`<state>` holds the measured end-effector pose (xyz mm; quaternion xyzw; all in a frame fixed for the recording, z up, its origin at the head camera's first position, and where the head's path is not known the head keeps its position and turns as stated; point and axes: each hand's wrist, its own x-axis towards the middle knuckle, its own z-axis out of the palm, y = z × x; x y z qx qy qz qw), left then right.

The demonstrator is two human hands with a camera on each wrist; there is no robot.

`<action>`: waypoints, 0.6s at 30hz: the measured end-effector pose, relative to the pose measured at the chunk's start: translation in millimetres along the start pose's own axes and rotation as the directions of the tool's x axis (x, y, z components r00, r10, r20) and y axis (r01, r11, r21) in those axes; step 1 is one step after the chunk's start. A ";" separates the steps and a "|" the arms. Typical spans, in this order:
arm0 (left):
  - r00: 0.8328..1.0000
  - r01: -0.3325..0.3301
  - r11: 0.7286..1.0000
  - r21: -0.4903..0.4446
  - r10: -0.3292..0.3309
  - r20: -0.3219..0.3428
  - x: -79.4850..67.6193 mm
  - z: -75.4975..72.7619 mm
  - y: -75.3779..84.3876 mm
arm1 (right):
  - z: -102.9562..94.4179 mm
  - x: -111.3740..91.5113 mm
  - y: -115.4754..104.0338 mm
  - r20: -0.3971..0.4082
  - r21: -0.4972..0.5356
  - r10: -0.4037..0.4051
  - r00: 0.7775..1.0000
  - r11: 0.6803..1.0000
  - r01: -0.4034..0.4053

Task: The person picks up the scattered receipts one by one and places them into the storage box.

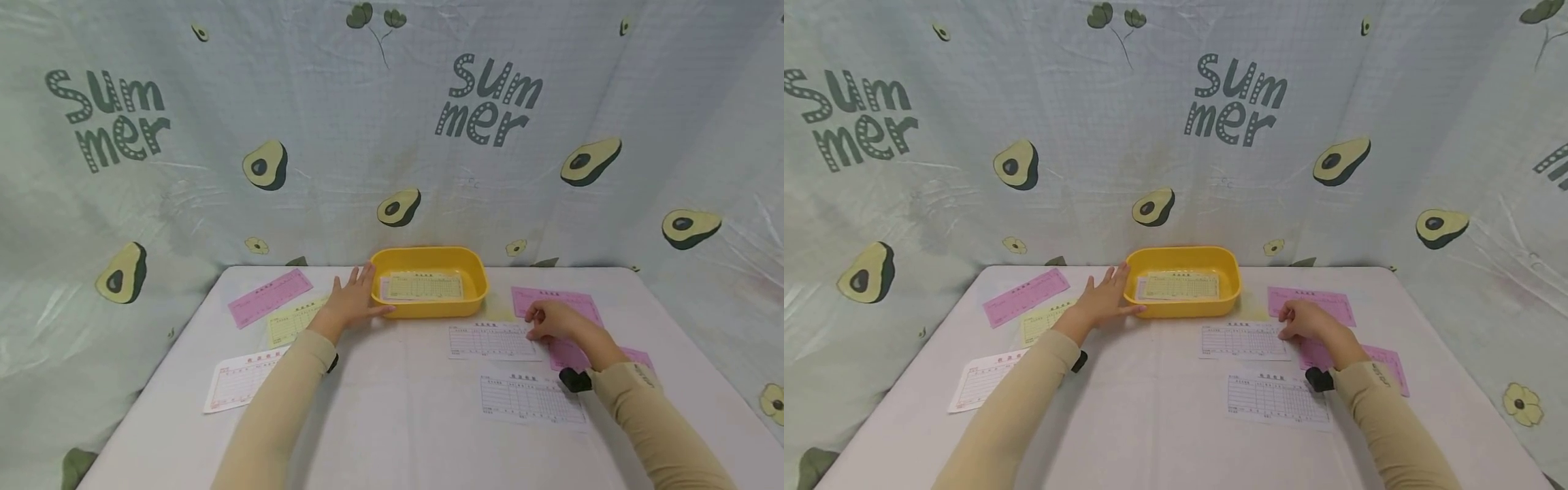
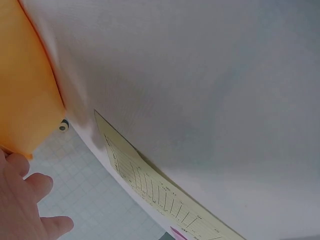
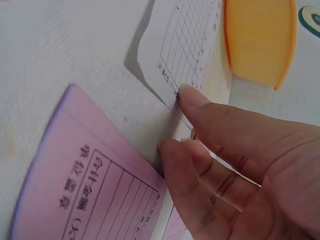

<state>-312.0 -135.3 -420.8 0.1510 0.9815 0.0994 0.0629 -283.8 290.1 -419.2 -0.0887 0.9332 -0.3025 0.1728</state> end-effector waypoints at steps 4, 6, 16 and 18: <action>1.000 -0.007 1.000 -0.013 0.007 0.003 1.1 1.4 1.6 | 0.4 -3.0 2.0 -0.005 -0.006 0.015 1.000 1.000 -0.015; 1.000 -0.003 1.000 -0.006 0.003 0.006 0.9 1.5 2.0 | 0.7 -3.5 2.2 -0.001 0.006 0.018 1.000 1.000 -0.018; 1.000 0.009 1.000 -0.005 -0.009 0.005 -4.3 -3.6 2.7 | 1.9 -0.5 2.7 0.008 0.026 0.003 1.000 1.000 -0.003; 1.000 0.011 1.000 -0.008 -0.011 0.009 -4.7 -4.1 2.1 | 2.1 -0.6 1.6 0.008 0.025 0.004 1.000 1.000 -0.004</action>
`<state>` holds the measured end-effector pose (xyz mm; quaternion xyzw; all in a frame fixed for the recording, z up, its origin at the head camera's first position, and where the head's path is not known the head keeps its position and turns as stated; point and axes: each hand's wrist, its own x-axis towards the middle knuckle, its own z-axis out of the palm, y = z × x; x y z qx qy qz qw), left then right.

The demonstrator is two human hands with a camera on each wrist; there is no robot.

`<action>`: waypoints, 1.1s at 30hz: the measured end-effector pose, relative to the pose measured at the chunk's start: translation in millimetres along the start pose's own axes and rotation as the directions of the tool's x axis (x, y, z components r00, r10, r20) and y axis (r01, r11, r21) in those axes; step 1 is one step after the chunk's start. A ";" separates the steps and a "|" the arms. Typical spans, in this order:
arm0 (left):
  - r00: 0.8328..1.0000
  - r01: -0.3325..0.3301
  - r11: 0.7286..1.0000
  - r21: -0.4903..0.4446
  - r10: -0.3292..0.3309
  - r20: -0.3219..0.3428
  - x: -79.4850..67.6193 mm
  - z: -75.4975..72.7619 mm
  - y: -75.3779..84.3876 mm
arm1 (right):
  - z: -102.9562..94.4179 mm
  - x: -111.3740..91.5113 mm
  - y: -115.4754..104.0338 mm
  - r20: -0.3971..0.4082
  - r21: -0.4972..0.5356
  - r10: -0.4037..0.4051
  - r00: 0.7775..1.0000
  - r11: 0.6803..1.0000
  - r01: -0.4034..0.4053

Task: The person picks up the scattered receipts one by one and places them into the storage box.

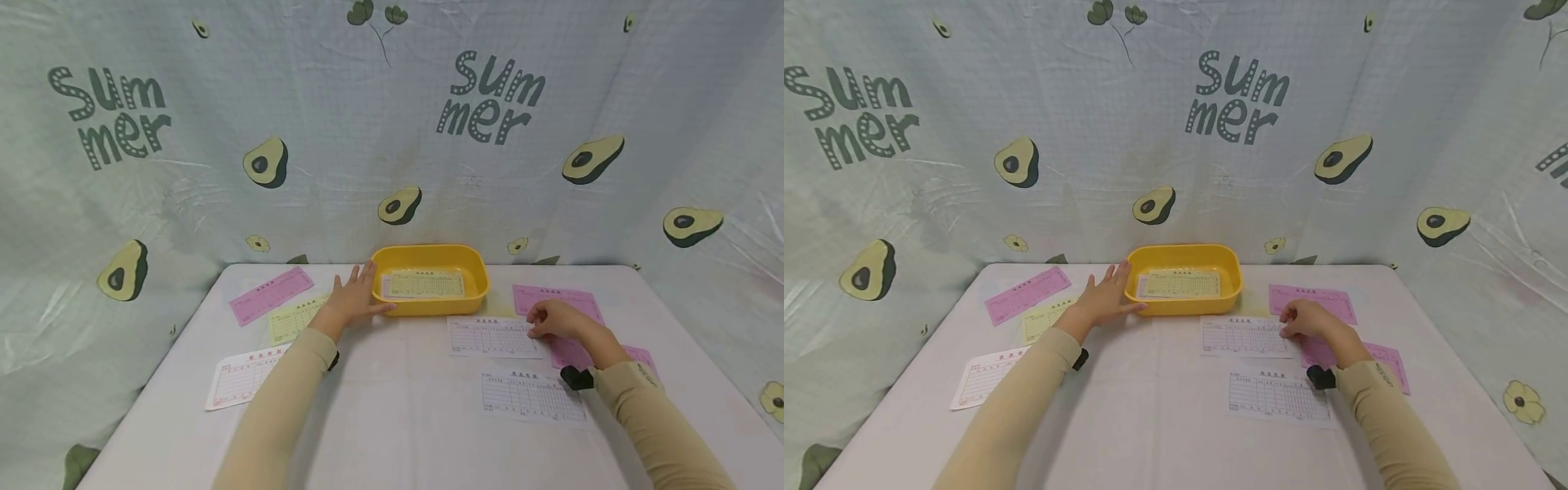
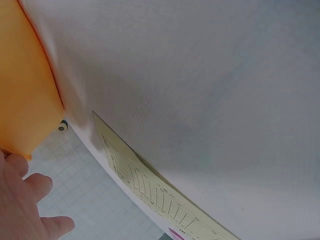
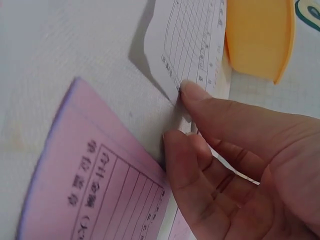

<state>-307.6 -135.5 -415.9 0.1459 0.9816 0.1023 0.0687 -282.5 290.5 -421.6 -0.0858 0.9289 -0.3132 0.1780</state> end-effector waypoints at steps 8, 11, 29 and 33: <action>1.000 -0.008 1.000 0.001 0.008 0.003 -0.7 -1.5 -0.8 | 5.7 -1.9 1.9 -0.053 0.015 -0.013 0.998 1.000 0.014; 1.000 -0.009 1.000 0.000 0.009 0.003 -0.2 -2.1 -1.3 | 7.6 -2.1 3.9 -0.082 0.035 -0.004 0.997 0.999 0.007; 1.000 -0.001 1.000 0.003 0.001 0.006 0.3 -0.1 0.0 | 2.2 -17.2 15.9 -0.177 0.192 -0.028 0.984 0.980 0.062; 1.000 -0.001 1.000 -0.004 0.001 0.008 0.2 -1.0 -0.1 | -0.7 -16.3 22.6 -0.178 0.269 -0.023 0.984 0.961 0.071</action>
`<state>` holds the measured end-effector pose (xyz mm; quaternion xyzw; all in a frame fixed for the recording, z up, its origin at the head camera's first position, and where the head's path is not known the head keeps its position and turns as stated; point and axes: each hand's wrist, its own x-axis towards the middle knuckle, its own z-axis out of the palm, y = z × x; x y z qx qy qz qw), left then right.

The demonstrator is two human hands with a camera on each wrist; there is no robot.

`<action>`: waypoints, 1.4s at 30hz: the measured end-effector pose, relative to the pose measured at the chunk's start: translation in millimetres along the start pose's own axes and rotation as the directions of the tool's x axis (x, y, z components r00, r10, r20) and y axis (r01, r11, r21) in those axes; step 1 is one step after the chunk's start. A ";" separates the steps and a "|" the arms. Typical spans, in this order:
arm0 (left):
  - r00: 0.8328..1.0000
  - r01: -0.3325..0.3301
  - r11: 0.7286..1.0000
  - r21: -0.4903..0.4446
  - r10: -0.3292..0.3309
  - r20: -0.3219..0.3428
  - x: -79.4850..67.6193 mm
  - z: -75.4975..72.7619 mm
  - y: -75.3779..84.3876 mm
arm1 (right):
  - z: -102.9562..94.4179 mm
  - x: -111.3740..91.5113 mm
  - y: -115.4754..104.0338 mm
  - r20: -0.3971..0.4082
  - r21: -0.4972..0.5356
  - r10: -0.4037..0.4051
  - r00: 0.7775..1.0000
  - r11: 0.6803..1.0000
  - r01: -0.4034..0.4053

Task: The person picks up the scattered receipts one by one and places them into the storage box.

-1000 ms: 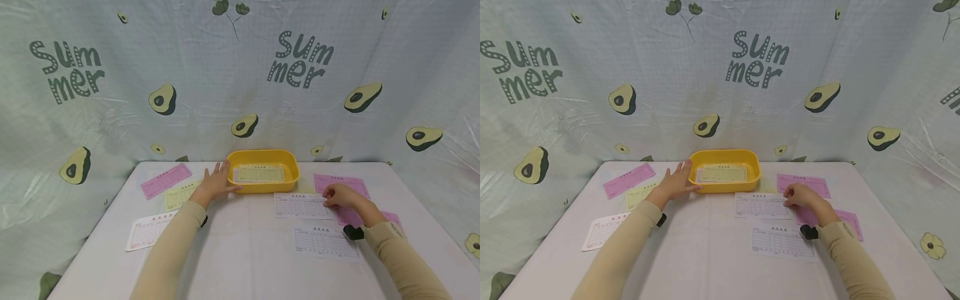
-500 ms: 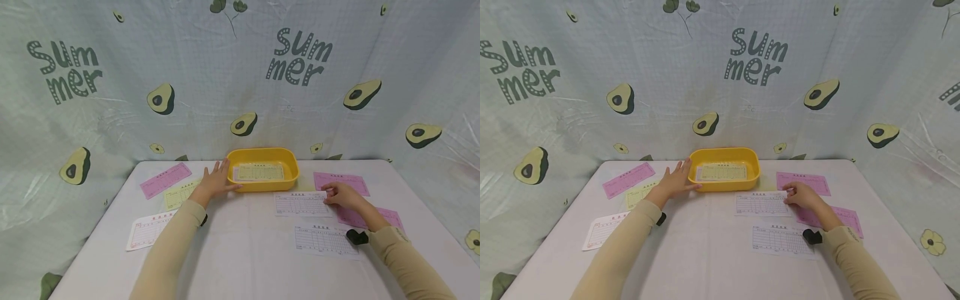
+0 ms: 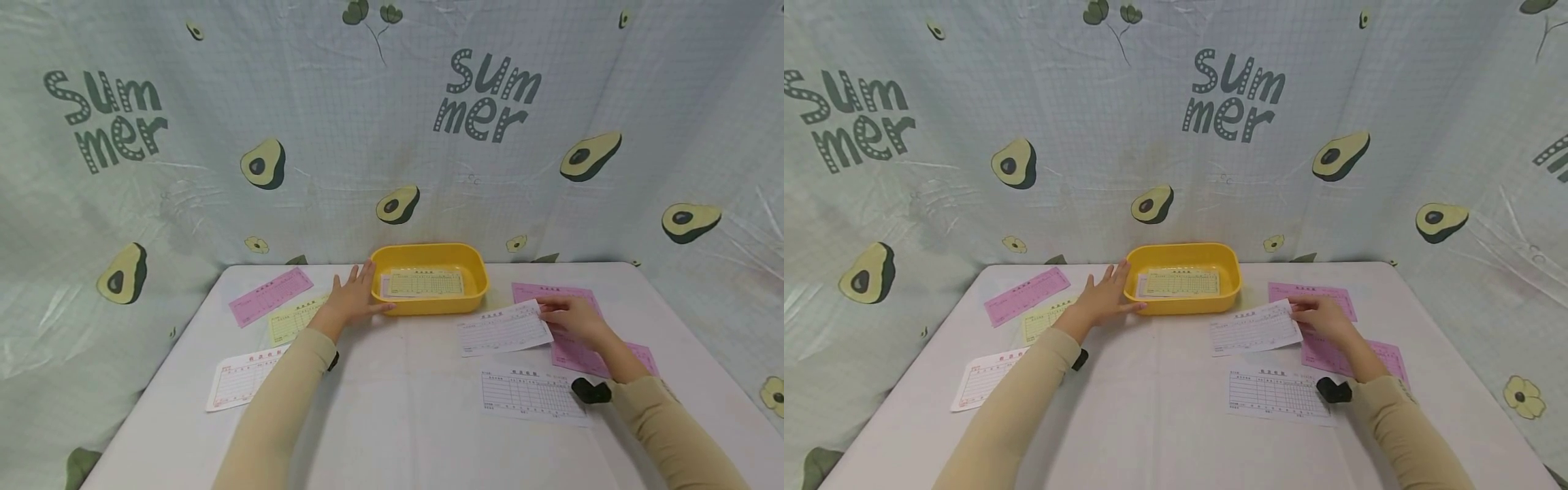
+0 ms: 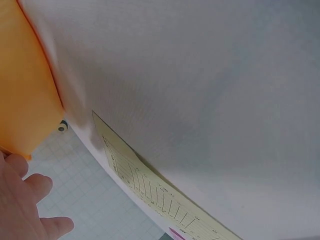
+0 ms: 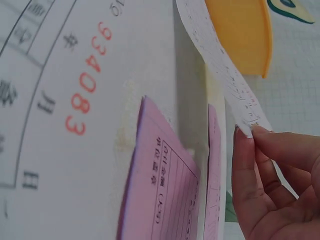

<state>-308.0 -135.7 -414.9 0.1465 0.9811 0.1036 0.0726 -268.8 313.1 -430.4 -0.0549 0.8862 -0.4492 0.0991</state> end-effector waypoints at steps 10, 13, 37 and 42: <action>1.000 -0.006 1.000 0.015 0.006 -0.001 -2.3 -1.0 1.5 | -19.4 -6.3 1.7 -0.079 0.104 -0.011 0.997 0.994 0.019; 1.000 -0.004 1.000 0.013 0.004 -0.001 -3.0 -1.4 2.0 | -27.5 -9.9 0.9 -0.103 0.085 -0.002 0.995 0.996 0.010; 1.000 -0.008 1.000 0.007 0.008 0.000 -3.2 -1.6 1.5 | -80.8 -16.9 -4.4 -0.264 0.253 0.011 0.964 0.966 0.059; 1.000 -0.005 1.000 -0.007 0.005 0.002 -2.8 -1.6 0.2 | -75.1 -8.8 -15.7 -0.268 0.306 0.041 0.962 0.951 0.045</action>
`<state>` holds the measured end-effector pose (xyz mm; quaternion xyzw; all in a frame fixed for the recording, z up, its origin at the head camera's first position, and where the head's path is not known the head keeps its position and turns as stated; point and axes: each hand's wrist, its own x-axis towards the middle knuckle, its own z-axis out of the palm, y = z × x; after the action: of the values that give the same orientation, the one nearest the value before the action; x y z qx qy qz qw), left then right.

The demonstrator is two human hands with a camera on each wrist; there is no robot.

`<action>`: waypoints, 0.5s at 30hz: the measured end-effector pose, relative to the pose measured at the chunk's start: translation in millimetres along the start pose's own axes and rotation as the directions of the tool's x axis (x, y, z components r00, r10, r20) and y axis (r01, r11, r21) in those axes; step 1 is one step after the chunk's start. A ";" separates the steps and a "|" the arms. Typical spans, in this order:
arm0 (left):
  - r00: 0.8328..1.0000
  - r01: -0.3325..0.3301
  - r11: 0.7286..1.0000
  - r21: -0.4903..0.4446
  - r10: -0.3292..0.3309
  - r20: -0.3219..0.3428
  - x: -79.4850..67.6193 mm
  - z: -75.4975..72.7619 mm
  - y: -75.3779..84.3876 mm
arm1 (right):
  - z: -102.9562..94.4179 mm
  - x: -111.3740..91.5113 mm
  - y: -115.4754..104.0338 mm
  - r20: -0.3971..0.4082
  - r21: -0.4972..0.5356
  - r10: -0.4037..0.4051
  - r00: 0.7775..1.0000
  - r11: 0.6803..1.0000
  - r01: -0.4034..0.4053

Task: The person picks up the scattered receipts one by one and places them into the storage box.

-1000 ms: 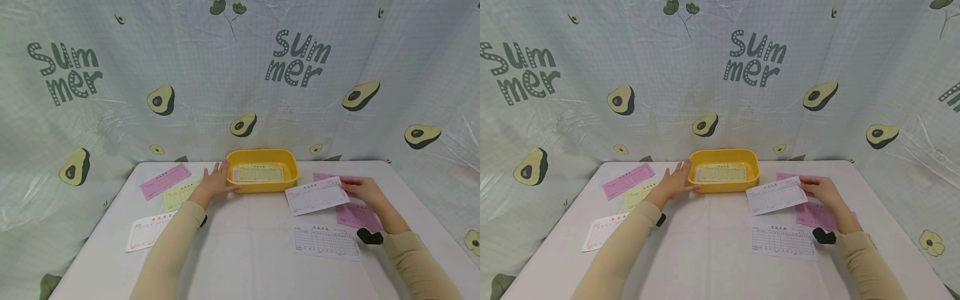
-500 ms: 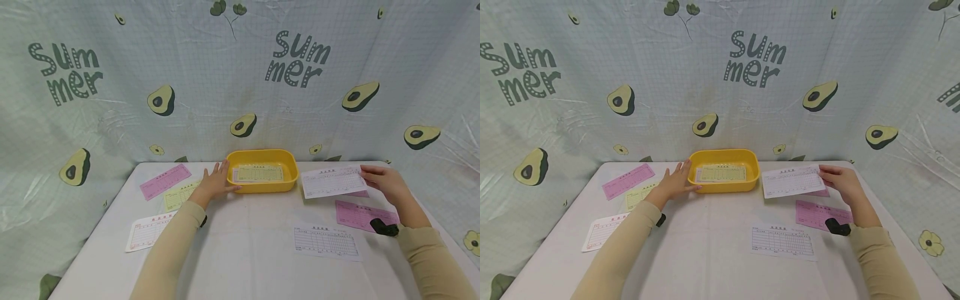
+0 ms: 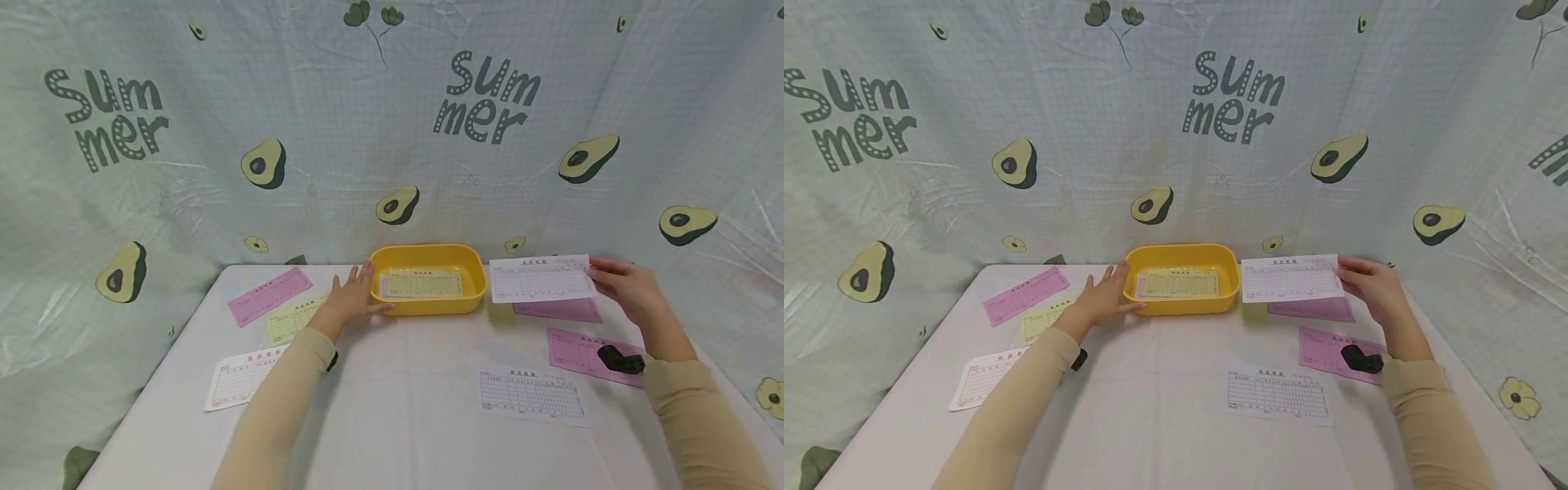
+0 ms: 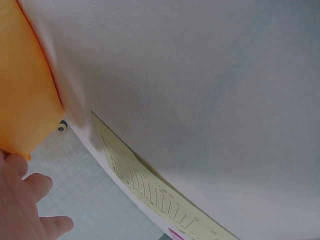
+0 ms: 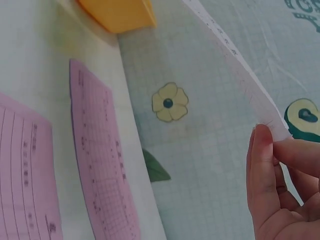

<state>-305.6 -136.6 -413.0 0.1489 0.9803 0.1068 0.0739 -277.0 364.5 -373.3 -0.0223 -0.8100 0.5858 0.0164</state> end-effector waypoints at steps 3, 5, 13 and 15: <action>1.000 0.004 1.000 0.001 -0.004 -0.007 -0.4 0.2 -0.2 | 11.1 6.0 -4.4 -0.006 0.064 0.011 1.000 0.998 -0.010; 1.000 0.005 1.000 0.005 -0.004 -0.012 -0.4 0.4 -0.3 | 18.7 10.3 -6.7 -0.001 0.114 0.013 1.000 0.993 -0.012; 1.000 -0.008 1.000 -0.003 0.008 -0.014 0.3 1.4 0.4 | 44.5 20.8 -10.7 0.014 0.280 0.061 0.998 0.958 -0.063; 1.000 -0.008 1.000 -0.001 0.008 -0.015 0.4 1.3 0.8 | 51.7 22.3 -11.6 0.009 0.318 0.074 0.997 0.945 -0.073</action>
<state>-305.6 -135.5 -414.1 0.1523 0.9801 0.1085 0.0663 -302.2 313.0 -378.4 -0.0503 -0.7035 0.7089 -0.0010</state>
